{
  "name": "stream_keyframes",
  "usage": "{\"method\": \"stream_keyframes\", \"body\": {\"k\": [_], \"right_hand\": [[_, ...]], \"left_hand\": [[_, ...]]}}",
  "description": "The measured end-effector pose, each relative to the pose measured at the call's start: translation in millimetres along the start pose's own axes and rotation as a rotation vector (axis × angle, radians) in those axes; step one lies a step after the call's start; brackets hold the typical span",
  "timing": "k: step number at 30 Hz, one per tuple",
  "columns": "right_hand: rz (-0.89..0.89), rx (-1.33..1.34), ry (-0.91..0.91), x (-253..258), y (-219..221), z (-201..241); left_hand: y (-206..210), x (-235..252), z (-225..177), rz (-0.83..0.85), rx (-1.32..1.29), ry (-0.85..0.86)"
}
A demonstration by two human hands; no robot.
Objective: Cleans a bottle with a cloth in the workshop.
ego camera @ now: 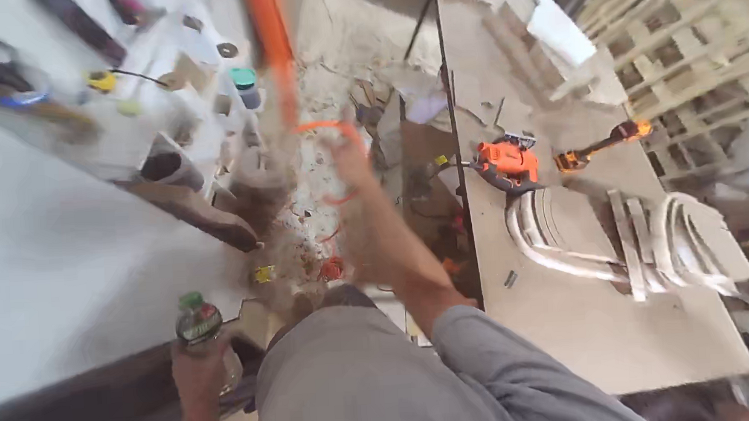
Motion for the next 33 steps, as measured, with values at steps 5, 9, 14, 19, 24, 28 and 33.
{"method": "stream_keyframes", "body": {"k": [5,9,14,19,24,28,33], "right_hand": [[-0.62,0.061,-0.057,11.8,-261.1,-31.9],[-0.806,-0.014,0.144,-53.4,-352.8,-78.5],[-1.273,-0.025,0.394,-26.8,-322.4,-142.4],[-0.964,-0.126,0.463,177.1,-251.4,-150.7],[-0.641,0.107,0.043,382.0,-212.6,-91.6],[-0.465,0.054,0.131,490.4,-209.9,-85.6],[-0.238,-0.32,0.629,605.3,-209.1,-123.1]], "left_hand": [[57.7,162.0,-21.7,0.264,-0.093,0.199],[122.6,280.2,-38.2,0.46,0.067,0.183],[230.1,402.5,-95.5,0.654,0.236,0.149],[359.5,525.8,-209.5,1.02,0.446,0.192],[430.9,639.3,-305.8,0.95,0.429,0.27],[470.2,736.1,-320.2,0.874,0.436,0.192],[541.8,867.0,-318.7,0.825,0.282,0.075]]}}
Point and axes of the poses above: each hand's wrist, its own x-axis towards the middle knuckle, its own y-axis out of the palm, z = x × y, the point moved 3 cm from there along x, towards the middle knuckle, and after that the axes turned 15 degrees about y, right-handed, at the moved point
